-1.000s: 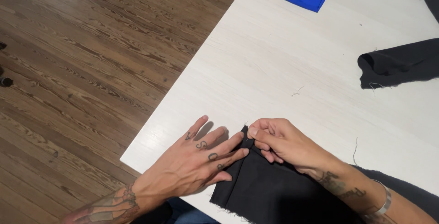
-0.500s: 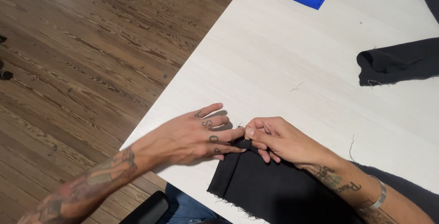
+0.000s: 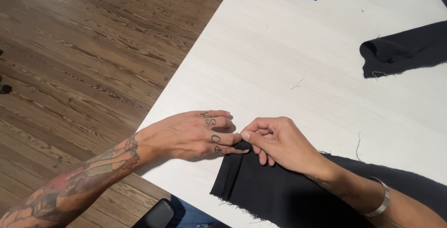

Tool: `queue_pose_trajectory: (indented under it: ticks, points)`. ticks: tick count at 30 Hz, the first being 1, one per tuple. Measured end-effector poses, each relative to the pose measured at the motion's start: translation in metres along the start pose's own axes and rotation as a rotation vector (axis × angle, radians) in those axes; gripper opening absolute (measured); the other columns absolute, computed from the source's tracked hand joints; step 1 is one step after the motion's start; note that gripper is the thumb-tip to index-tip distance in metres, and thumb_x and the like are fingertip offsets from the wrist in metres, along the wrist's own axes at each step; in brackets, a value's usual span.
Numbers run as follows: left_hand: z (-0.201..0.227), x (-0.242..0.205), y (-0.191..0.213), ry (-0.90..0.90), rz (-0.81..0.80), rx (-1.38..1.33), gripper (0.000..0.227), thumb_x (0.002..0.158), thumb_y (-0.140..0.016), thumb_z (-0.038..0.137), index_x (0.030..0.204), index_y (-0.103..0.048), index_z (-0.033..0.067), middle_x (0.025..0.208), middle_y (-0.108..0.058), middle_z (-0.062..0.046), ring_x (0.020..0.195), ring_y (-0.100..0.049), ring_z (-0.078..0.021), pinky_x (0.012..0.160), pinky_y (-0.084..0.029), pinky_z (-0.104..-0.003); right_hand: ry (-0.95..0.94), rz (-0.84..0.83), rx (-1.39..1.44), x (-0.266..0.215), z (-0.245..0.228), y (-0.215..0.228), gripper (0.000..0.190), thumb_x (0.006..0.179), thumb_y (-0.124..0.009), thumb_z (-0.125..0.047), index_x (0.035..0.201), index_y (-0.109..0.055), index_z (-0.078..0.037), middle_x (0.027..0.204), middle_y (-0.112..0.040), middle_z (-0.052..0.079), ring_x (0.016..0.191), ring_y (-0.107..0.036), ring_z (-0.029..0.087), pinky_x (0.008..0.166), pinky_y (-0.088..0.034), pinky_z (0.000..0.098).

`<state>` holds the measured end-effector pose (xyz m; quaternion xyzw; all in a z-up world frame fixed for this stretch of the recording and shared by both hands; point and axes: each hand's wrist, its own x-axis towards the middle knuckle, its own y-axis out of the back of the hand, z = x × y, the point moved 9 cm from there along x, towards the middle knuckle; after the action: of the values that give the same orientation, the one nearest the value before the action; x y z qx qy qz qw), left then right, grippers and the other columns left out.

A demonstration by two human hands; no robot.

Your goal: Pinning pleats into a piece of black fabric on a work table to prepare it for sewing.

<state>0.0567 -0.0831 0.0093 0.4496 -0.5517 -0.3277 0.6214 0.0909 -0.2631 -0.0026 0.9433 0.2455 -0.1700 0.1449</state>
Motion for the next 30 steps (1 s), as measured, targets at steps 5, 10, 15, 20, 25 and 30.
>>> queue_pose_trajectory:
  ticks: [5, 10, 15, 20, 25, 30]
  points:
    - [-0.001, 0.007, 0.009, 0.023, -0.1, -0.027, 0.035, 0.122, -0.068, 0.041, 0.151, -0.084, 0.0282, 0.137, -0.068, 0.01, 0.142, -0.065, -0.0191, 0.15, -0.044, -0.047, 0.047, -0.01, 0.007, -0.003, 0.001, 0.001, 0.025, 0.109, -0.082, -0.007, 0.111, -0.096, 0.013, 0.066, -0.082, 0.02, 0.05, -0.085, 0.024, 0.044, -0.071, 0.0317]
    - [0.0, 0.01, 0.013, 0.031, -0.103, -0.057, 0.035, 0.124, -0.065, 0.042, 0.149, -0.085, 0.0279, 0.135, -0.068, 0.01, 0.141, -0.065, -0.0198, 0.15, -0.045, -0.047, 0.079, -0.052, 0.031, -0.003, 0.011, 0.006, 0.022, 0.102, -0.09, -0.003, 0.113, -0.099, 0.013, 0.065, -0.087, 0.021, 0.051, -0.088, 0.023, 0.044, -0.074, 0.0312]
    - [-0.009, -0.004, -0.009, 0.059, 0.042, -0.088, 0.044, 0.129, -0.053, 0.049, 0.156, -0.08, 0.0288, 0.15, -0.075, 0.001, 0.138, -0.071, -0.0278, 0.138, -0.055, -0.057, 0.258, -0.053, -0.184, -0.005, -0.023, 0.016, 0.024, 0.097, -0.093, -0.01, 0.116, -0.101, 0.003, 0.065, -0.09, 0.017, 0.049, -0.089, 0.018, 0.047, -0.074, 0.0308]
    - [0.001, -0.005, 0.045, 0.119, 0.057, -0.133, 0.05, 0.127, -0.056, 0.051, 0.167, -0.074, 0.026, 0.17, -0.072, -0.009, 0.147, -0.069, -0.0352, 0.136, -0.05, -0.068, 0.522, 0.158, -0.682, -0.006, -0.052, 0.047, 0.036, 0.115, -0.079, -0.026, 0.144, -0.091, -0.01, 0.108, -0.091, 0.009, 0.073, -0.084, 0.022, 0.072, -0.068, 0.0382]
    - [0.064, -0.012, 0.056, 0.137, 0.074, -0.303, 0.056, 0.128, -0.062, 0.051, 0.173, -0.068, 0.0174, 0.176, -0.074, -0.01, 0.161, -0.069, -0.0352, 0.144, -0.044, -0.062, 0.658, 0.006, -0.793, -0.002, -0.061, 0.032, 0.034, 0.123, -0.066, -0.024, 0.149, -0.087, -0.015, 0.139, -0.084, 0.006, 0.122, -0.079, 0.027, 0.106, -0.058, 0.0414]
    - [0.09, -0.009, 0.037, 0.18, -0.111, -0.344, 0.064, 0.133, -0.048, 0.053, 0.183, -0.056, 0.0145, 0.191, -0.058, -0.012, 0.178, -0.049, -0.036, 0.142, -0.033, -0.06, 0.53, -0.066, -0.926, 0.026, -0.033, 0.011, 0.043, 0.121, -0.069, -0.042, 0.162, -0.075, -0.03, 0.178, -0.058, 0.003, 0.164, -0.045, 0.034, 0.114, -0.046, 0.0636]
